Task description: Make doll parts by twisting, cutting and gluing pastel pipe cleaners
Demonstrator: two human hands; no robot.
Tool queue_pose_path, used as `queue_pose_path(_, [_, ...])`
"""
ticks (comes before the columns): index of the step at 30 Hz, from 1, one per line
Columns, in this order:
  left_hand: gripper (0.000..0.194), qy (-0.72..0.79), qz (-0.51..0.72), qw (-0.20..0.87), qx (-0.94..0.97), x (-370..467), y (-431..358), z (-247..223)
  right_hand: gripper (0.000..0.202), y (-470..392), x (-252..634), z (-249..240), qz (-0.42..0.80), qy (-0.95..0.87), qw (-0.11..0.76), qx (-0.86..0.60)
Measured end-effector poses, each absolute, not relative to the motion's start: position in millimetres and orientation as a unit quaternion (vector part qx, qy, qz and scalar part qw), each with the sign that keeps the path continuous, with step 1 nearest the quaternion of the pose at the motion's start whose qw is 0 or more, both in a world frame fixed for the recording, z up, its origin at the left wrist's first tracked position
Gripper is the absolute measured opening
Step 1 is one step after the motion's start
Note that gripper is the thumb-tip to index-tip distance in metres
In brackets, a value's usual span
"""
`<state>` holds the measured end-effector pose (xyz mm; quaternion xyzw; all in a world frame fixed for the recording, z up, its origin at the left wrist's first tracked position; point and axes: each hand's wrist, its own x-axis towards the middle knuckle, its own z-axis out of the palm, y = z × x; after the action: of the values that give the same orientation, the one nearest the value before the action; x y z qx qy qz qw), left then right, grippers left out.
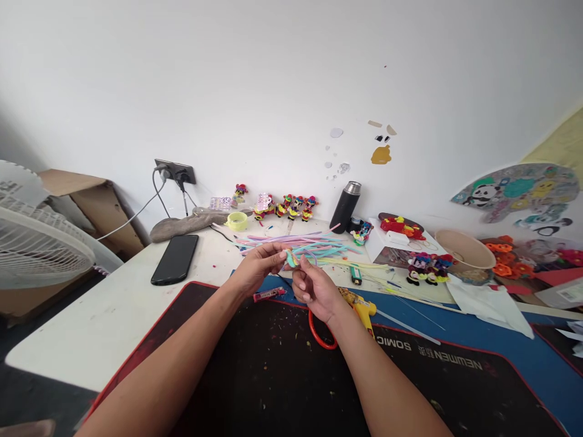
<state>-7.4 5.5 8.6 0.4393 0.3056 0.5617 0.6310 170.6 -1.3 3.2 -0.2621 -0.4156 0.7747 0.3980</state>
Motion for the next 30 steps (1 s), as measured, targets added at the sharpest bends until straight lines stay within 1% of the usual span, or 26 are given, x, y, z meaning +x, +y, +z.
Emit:
queue_pose_path(3, [0.034,0.309,0.555,0.628,0.449,-7.0,5.0,8.6,0.045,-2.1,170.2,3.9,0.769,-0.427,0.394,-0.267])
queue_pose_path(10, [0.043,0.323,0.54,0.634,0.45,-8.2,5.1,8.9,0.044,-3.3,170.2,5.5,0.745,-0.454,0.4,-0.282])
queue_pose_path(18, [0.042,0.332,0.504,0.665,0.44,-10.2,2.6,14.1,0.04,-5.0,170.0,4.1,0.738,-0.487,0.367,-0.29])
queue_pose_path(25, [0.036,0.329,0.504,0.661,0.448,-10.0,2.9,14.8,0.04,-3.9,170.3,0.4,0.738,-0.493,0.368,-0.278])
queue_pose_path(30, [0.033,0.3,0.505,0.687,0.428,-10.4,2.4,14.2,0.039,-6.7,169.7,3.5,0.735,-0.498,0.368,-0.275])
